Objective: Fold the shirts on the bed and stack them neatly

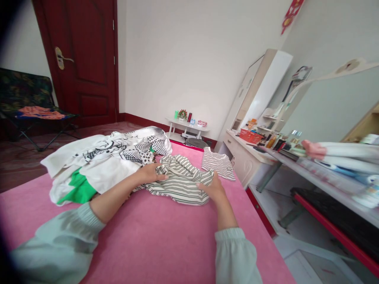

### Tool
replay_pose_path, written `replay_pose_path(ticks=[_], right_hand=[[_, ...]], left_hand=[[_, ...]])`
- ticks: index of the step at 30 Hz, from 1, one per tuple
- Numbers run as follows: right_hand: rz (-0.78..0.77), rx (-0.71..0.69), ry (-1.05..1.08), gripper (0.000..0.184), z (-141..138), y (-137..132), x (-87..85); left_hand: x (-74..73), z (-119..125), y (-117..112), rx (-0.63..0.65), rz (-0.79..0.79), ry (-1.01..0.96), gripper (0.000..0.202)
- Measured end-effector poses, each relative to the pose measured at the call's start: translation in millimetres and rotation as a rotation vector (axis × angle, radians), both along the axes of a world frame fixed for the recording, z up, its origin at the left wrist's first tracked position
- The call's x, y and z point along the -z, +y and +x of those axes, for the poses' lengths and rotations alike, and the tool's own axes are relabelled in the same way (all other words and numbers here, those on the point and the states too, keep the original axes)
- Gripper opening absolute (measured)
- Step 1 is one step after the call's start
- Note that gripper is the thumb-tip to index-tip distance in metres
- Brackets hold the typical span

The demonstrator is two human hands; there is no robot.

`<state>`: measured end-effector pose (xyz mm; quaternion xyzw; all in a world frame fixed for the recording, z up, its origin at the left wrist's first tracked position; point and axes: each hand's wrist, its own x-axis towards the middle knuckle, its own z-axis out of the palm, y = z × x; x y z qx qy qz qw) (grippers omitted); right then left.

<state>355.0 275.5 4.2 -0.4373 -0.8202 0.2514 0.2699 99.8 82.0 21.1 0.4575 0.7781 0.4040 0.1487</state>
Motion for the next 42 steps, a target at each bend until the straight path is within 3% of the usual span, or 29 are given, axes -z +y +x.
replay_pose_path(ticks=[3, 5, 9, 12, 15, 18, 21, 33, 38, 42], right_hand=[[-0.024, -0.071, -0.166, 0.119, -1, -5, 1.5], [0.005, -0.068, -0.233, 0.114, -2, -11, -3.5], [0.093, 0.156, -0.358, 0.081, -7, -29, -23.6], [0.271, 0.33, -0.374, 0.058, -9, -37, -31.9], [0.453, 0.255, -0.294, 0.048, -10, -36, -26.7], [0.352, 0.098, -0.289, 0.062, -11, -30, -17.0], [0.205, 0.07, -0.354, 0.074, -11, -27, -13.9], [0.135, 0.046, -0.514, 0.041, -9, -34, -25.3], [0.145, 0.079, -0.54, 0.038, -11, -36, -25.1], [0.134, 0.121, -0.513, 0.046, -12, -34, -23.6]], left_hand=[[-1.9, 7, -2, 0.048, -0.137, 0.147, 0.094], [-4.0, 9, -2, 0.037, -0.205, 0.228, 0.093], [-7.3, 12, -3, -0.046, -0.314, 0.336, 0.066], [-8.6, 13, -4, -0.07, -0.367, 0.374, 0.051], [-10.3, 15, -5, -0.071, -0.398, 0.399, 0.047], [-12.1, 18, -6, -0.069, -0.422, 0.419, 0.046], [-12.9, 19, -7, -0.068, -0.442, 0.433, 0.046], [-6.9, 18, -3, -0.073, -0.468, 0.445, 0.058], [-5.0, 19, -2, -0.084, -0.445, 0.431, 0.057], [-3.6, 17, -3, -0.108, -0.387, 0.395, 0.042]])
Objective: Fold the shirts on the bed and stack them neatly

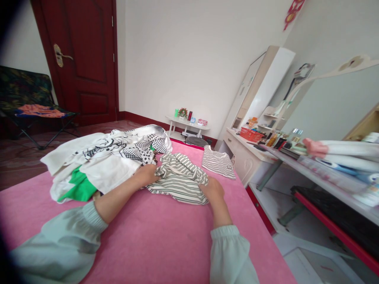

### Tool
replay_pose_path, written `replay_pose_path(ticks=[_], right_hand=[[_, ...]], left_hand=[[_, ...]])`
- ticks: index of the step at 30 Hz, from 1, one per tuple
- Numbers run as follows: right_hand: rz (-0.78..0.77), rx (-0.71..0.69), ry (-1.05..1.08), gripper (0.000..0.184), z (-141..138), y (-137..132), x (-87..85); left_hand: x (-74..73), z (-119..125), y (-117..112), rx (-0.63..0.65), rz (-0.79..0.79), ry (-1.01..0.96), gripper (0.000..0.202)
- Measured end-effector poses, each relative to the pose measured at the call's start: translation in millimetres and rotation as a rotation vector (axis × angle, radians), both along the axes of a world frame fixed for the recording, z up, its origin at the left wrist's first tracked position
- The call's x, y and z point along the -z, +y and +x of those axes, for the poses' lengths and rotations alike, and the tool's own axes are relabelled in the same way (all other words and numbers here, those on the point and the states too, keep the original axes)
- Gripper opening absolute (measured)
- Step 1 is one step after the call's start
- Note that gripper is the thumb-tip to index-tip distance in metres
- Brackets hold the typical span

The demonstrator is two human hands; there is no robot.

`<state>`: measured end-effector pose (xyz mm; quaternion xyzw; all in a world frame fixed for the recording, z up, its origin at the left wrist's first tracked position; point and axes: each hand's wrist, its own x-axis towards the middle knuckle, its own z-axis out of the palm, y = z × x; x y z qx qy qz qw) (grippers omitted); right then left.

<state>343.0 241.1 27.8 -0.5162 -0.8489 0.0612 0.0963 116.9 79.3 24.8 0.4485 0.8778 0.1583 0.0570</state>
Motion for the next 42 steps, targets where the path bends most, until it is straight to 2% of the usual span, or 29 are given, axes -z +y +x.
replay_pose_path(ticks=[2, 5, 8, 10, 12, 14, 17, 20, 23, 34, 42], right_hand=[[-0.011, 0.019, 0.047, 0.052, 0, 2, 1.0], [-0.026, 0.053, 0.103, 0.057, 1, 7, 3.3], [-0.018, 0.082, 0.116, 0.054, 3, 12, 6.5], [-0.018, 0.08, 0.118, 0.052, 3, 14, 8.7], [-0.02, 0.065, 0.125, 0.05, 4, 16, 10.4], [-0.016, 0.05, 0.137, 0.049, 5, 18, 11.7], [-0.016, 0.041, 0.154, 0.049, 5, 18, 12.3], [-0.025, 0.044, 0.153, 0.048, 5, 16, 12.1], [-0.019, 0.064, 0.135, 0.048, 4, 13, 11.8], [-0.004, 0.071, 0.119, 0.046, 3, 6, 11.1], [-0.005, 0.063, 0.132, 0.046, 4, 5, 10.9]], left_hand=[[-1.8, 0, 0, 0.011, 0.067, -0.023, 0.034], [-10.4, 6, 1, 0.122, 0.195, -0.085, 0.029], [-23.7, 25, 0, 0.32, 0.322, -0.172, 0.029], [-30.6, 42, -2, 0.528, 0.39, -0.28, 0.034], [-32.5, 59, -6, 0.775, 0.374, -0.398, 0.042], [-28.4, 73, -8, 0.984, 0.278, -0.466, 0.048], [-14.9, 86, -8, 1.157, 0.138, -0.463, 0.049], [-2.1, 92, -4, 1.212, 0.098, -0.411, 0.047], [3.2, 93, -1, 1.227, 0.117, -0.394, 0.046], [8.5, 92, 1, 1.24, 0.14, -0.414, 0.048], [3.2, 92, 0, 1.224, 0.122, -0.414, 0.049]])
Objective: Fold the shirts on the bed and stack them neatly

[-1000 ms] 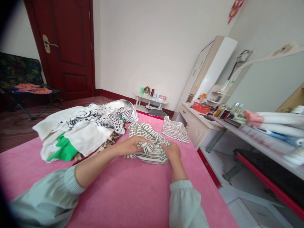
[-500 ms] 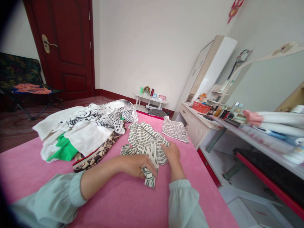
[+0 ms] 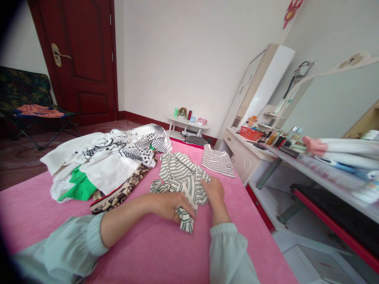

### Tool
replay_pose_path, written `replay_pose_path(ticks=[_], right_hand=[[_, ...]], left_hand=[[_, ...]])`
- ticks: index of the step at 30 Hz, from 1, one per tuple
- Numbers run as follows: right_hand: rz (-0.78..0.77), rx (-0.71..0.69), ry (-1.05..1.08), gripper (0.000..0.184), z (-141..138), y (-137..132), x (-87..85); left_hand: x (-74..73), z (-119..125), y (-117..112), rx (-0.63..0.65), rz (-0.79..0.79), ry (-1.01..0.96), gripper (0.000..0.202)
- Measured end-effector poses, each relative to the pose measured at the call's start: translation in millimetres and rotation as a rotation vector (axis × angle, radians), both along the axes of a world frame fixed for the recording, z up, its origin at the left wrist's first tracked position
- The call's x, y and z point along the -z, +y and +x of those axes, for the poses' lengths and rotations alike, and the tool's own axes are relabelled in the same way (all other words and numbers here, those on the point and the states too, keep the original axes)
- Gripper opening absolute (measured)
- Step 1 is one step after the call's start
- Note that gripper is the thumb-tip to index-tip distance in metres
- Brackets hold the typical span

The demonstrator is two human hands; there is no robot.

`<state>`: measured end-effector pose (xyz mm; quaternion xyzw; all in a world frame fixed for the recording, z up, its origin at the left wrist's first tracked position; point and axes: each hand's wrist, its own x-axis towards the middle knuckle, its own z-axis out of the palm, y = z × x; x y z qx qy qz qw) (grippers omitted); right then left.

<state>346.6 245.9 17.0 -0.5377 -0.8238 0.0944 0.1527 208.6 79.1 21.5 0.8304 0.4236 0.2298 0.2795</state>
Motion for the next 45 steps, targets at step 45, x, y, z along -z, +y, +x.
replay_pose_path(ticks=[45], right_hand=[[-0.085, -0.145, 0.089, 0.089, 4, 15, 15.7]], left_hand=[[-15.3, -44, 0, -0.707, 0.106, 0.382, 0.087]])
